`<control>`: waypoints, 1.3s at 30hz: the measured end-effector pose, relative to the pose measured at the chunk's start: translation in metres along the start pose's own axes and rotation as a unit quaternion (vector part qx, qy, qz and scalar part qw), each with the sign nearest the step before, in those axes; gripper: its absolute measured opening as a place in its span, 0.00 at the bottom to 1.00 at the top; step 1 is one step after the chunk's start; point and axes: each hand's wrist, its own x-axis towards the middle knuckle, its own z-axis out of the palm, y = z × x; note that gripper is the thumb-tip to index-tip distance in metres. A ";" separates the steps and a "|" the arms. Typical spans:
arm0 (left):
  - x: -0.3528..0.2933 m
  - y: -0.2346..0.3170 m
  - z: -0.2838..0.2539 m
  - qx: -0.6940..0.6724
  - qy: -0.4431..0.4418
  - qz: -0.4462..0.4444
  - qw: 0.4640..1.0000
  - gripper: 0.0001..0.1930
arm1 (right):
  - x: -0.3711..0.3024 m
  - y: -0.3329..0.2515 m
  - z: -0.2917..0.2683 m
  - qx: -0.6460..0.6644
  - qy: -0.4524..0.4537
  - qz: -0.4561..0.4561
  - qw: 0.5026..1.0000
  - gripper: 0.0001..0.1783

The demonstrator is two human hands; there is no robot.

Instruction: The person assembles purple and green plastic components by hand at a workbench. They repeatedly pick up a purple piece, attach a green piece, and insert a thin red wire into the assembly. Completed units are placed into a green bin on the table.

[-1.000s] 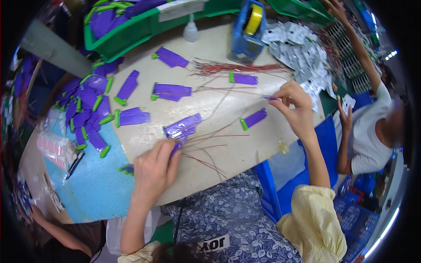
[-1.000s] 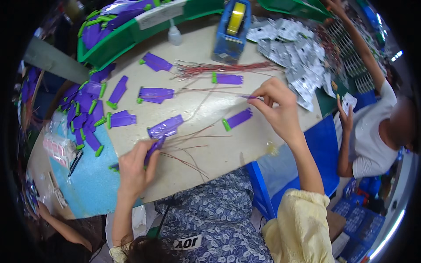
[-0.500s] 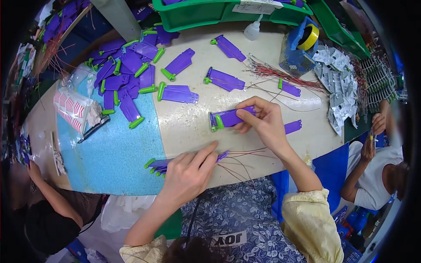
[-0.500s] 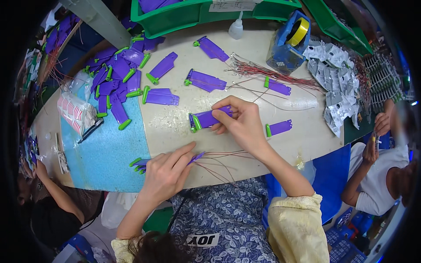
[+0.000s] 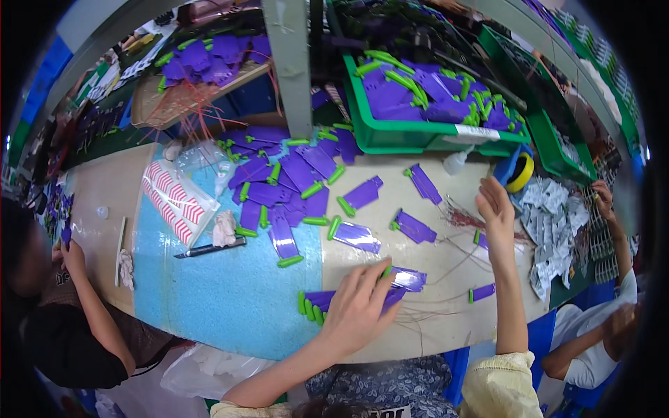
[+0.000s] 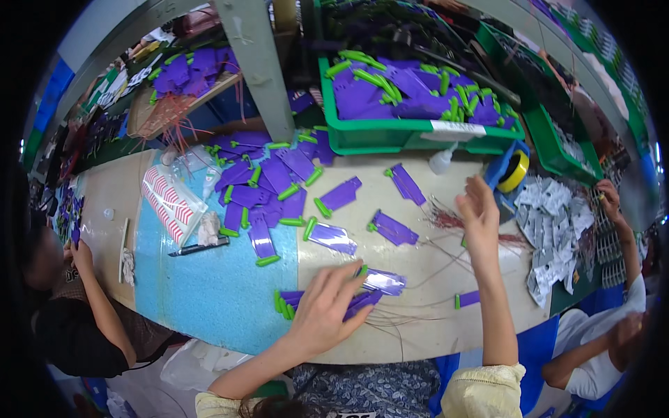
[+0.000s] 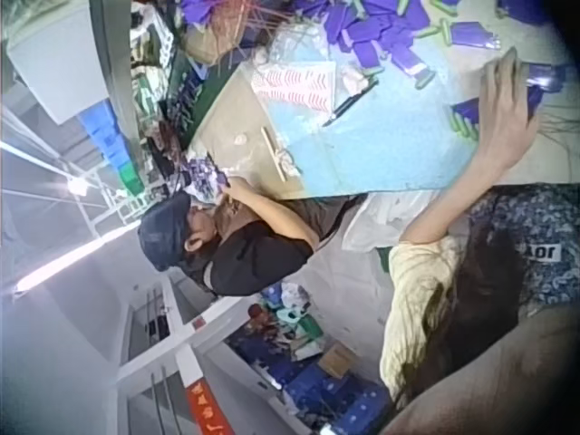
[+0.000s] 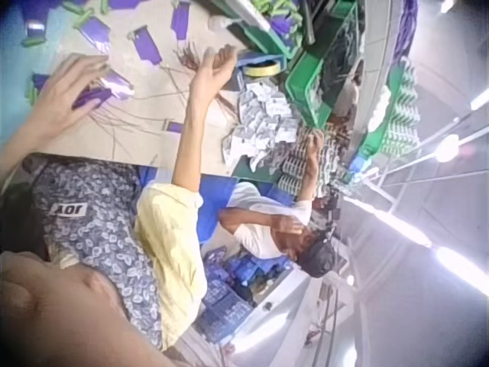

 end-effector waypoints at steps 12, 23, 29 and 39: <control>0.189 -0.143 0.025 -0.278 0.152 -0.196 0.928 0.24 | 0.134 0.089 0.024 0.160 0.342 -0.021 0.926 0.27; 0.202 -0.167 0.023 -0.278 0.145 -0.151 0.937 0.16 | 0.109 0.066 0.049 0.202 0.324 -0.002 0.924 0.22; 0.203 -0.184 0.024 -0.284 0.268 -0.089 0.916 0.15 | 0.099 0.067 0.050 0.254 0.304 0.022 0.918 0.22; 0.187 -0.171 0.009 -0.164 0.212 -0.184 0.946 0.23 | 0.145 0.120 0.015 0.196 0.244 0.003 0.950 0.12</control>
